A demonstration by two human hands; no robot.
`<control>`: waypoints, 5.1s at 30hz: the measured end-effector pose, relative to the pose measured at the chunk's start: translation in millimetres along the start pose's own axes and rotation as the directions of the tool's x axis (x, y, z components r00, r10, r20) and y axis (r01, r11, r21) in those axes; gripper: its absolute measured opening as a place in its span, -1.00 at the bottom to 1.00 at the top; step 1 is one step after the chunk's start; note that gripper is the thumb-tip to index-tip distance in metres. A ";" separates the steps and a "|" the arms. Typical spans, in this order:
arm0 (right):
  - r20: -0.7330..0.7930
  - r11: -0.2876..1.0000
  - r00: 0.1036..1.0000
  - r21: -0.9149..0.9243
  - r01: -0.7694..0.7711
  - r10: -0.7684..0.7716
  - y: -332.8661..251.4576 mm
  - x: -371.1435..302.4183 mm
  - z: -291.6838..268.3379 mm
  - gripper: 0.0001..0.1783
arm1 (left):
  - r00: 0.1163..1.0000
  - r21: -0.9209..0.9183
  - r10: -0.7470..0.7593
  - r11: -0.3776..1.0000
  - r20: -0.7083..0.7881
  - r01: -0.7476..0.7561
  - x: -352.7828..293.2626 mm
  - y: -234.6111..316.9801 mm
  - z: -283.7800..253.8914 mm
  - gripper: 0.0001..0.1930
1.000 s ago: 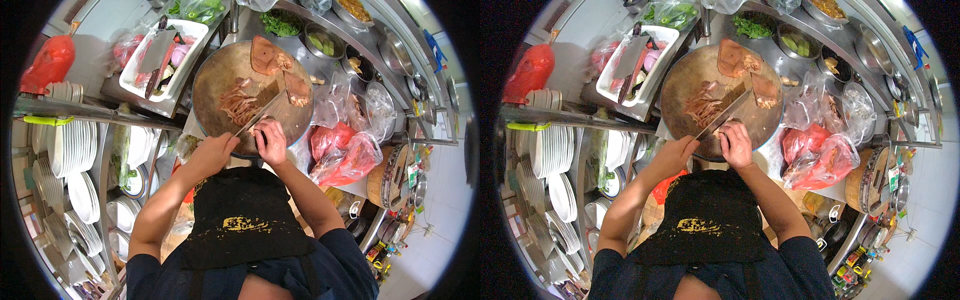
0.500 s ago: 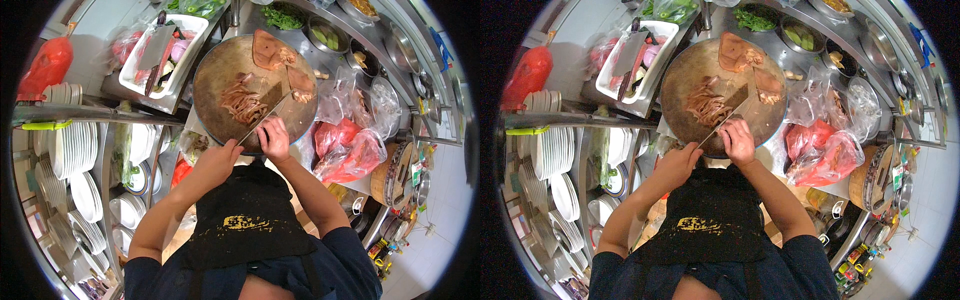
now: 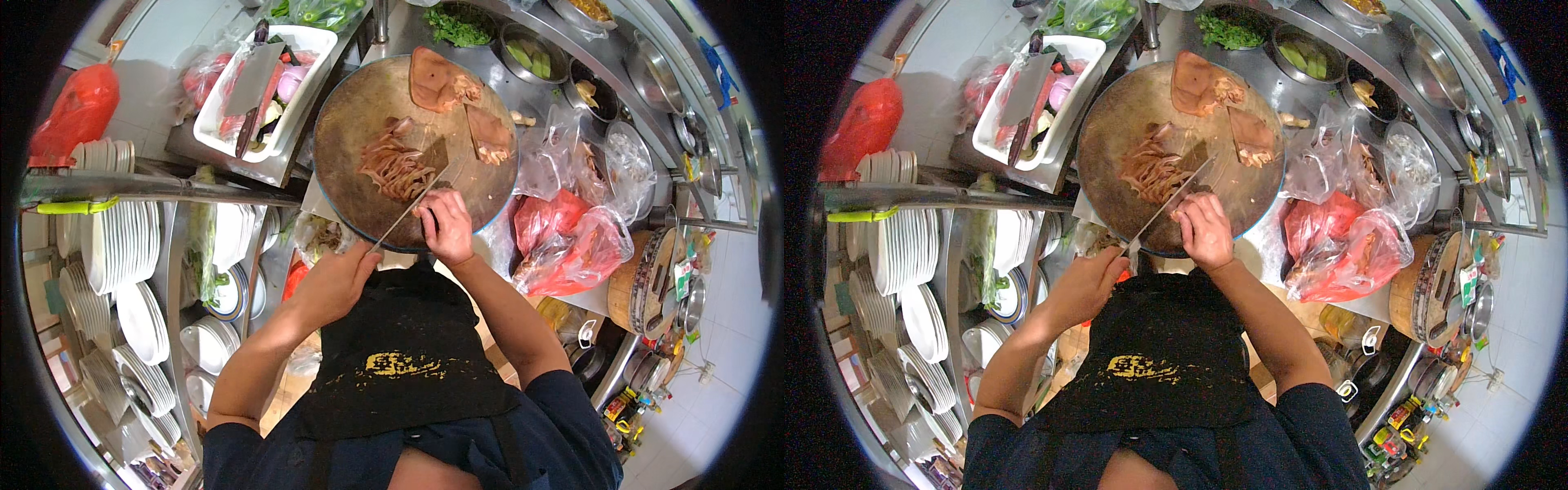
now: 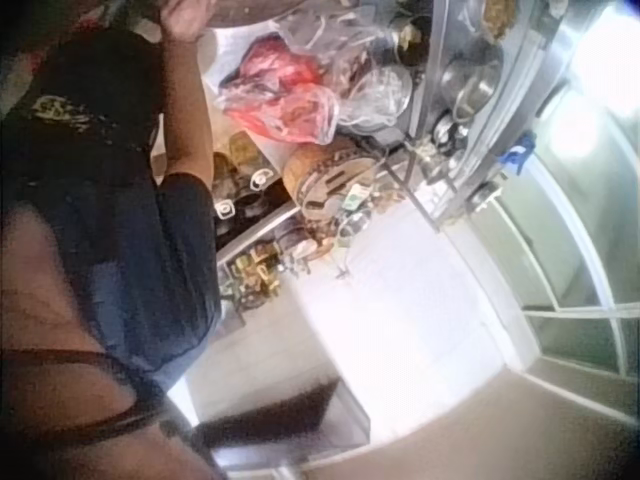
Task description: The person uses a large cleaver to slice cooked meat on a round wooden cutting board. They repeatedly cut the meat into thin strips and transfer the slices into a plastic bag. The process involves holding the meat with one hand and chopping with the other.
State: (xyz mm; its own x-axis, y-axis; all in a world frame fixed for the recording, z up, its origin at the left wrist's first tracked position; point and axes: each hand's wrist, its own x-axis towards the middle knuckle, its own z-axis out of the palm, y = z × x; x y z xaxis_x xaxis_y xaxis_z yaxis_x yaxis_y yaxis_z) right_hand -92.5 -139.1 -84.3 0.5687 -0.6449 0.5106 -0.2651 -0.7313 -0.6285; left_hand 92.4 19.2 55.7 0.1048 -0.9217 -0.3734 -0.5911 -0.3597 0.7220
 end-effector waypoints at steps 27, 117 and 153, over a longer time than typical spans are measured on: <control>0.122 0.987 0.988 -0.137 -0.082 0.099 13.8 94.6 68.4 -0.35 | 0.907 -0.958 -0.364 0.104 0.213 0.267 6.5 -139.4 46.6 -0.24; 0.104 0.990 0.993 -0.128 0.066 -0.052 32.2 47.2 -18.9 -0.53 | 0.924 -0.692 -0.333 0.712 -0.188 0.116 -40.8 -31.6 78.3 -0.63; -0.006 0.990 0.999 -0.130 -0.054 0.053 -5.1 14.1 0.8 -0.74 | 0.974 0.433 0.140 0.900 -0.177 -0.051 44.2 -38.1 27.5 -0.36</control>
State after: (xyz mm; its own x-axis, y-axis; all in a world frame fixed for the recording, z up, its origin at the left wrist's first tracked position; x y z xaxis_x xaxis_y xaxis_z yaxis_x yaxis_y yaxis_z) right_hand -82.5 -144.3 -74.4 0.5493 -0.6842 0.4797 -0.3943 -0.7183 -0.5732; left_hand 97.6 -3.9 -4.4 0.1605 -0.9740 -0.1598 -0.8835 -0.2139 0.4168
